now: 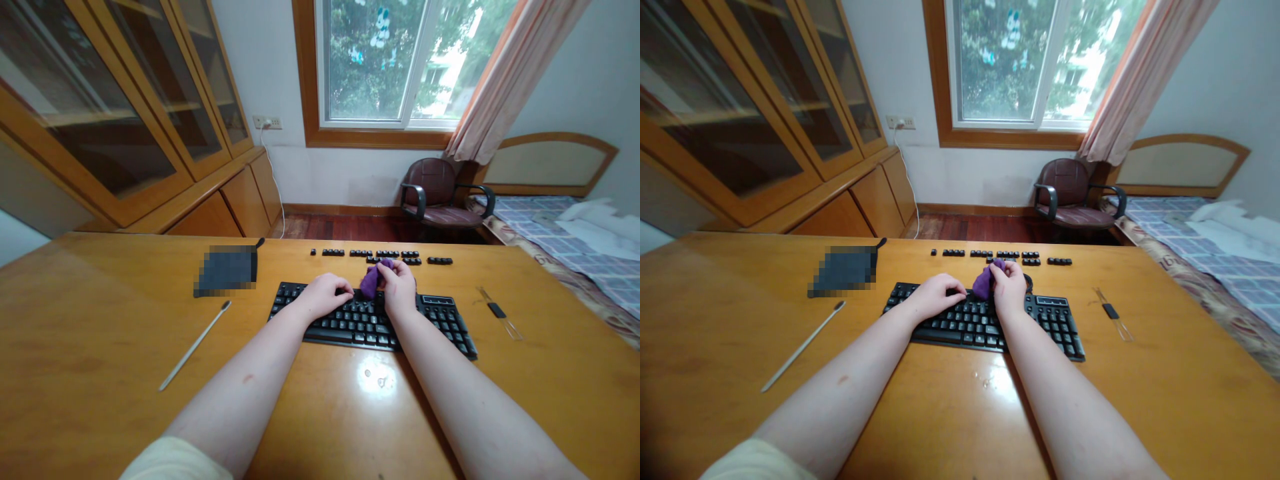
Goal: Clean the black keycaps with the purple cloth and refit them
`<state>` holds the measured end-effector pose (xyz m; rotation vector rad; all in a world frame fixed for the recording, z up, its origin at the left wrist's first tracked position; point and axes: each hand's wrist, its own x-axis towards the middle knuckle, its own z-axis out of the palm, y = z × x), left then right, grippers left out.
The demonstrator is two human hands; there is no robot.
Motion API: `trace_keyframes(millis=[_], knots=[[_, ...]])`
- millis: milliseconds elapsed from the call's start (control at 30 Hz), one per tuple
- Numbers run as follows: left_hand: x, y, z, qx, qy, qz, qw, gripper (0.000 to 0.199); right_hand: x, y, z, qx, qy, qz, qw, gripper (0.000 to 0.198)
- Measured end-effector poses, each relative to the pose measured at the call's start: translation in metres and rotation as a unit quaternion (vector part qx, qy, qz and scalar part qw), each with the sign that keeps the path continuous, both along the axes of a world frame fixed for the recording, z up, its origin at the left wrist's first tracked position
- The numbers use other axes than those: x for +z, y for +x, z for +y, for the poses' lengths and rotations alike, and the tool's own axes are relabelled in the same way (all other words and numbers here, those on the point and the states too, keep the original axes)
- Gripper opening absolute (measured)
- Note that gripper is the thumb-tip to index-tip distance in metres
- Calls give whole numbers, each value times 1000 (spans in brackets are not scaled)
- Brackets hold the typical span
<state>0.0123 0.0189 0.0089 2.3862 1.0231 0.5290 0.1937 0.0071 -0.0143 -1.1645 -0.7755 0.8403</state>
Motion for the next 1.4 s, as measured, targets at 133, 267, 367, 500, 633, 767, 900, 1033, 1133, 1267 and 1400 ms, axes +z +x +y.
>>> trace_keyframes(millis=[133,267,367,500,633,767,900,1033,1133,1267,1400], knots=[[-1,-1,0,-3,1,6,1000,17,-1,0,1,-5,3,-1,1000,27],[-2,0,0,-12,9,17,1000,16,-2,1,1,-2,5,-3,1000,27],[0,0,0,-27,26,22,999,14,-2,1,0,-3,2,-6,1000,27],[2,1,-1,-33,33,18,999,11,-1,0,0,-12,5,-6,1000,27],[2,1,-1,-57,37,10,998,9,-1,0,1,-13,5,-2,1000,26],[5,0,-2,-63,40,17,997,12,0,-1,1,-9,6,0,1000,28],[7,0,-7,-34,77,46,995,22,2,-1,0,-15,4,-3,1000,25],[8,3,-11,4,129,74,989,30,2,-1,0,-13,4,-1,1000,22],[9,5,-13,-3,141,89,986,31,2,-1,1,-9,4,0,1000,21],[16,9,-16,4,134,122,983,33,5,-2,-1,-12,-1,3,1000,21],[21,13,-21,25,129,142,981,38,10,-4,-3,-12,-4,7,1000,21]])
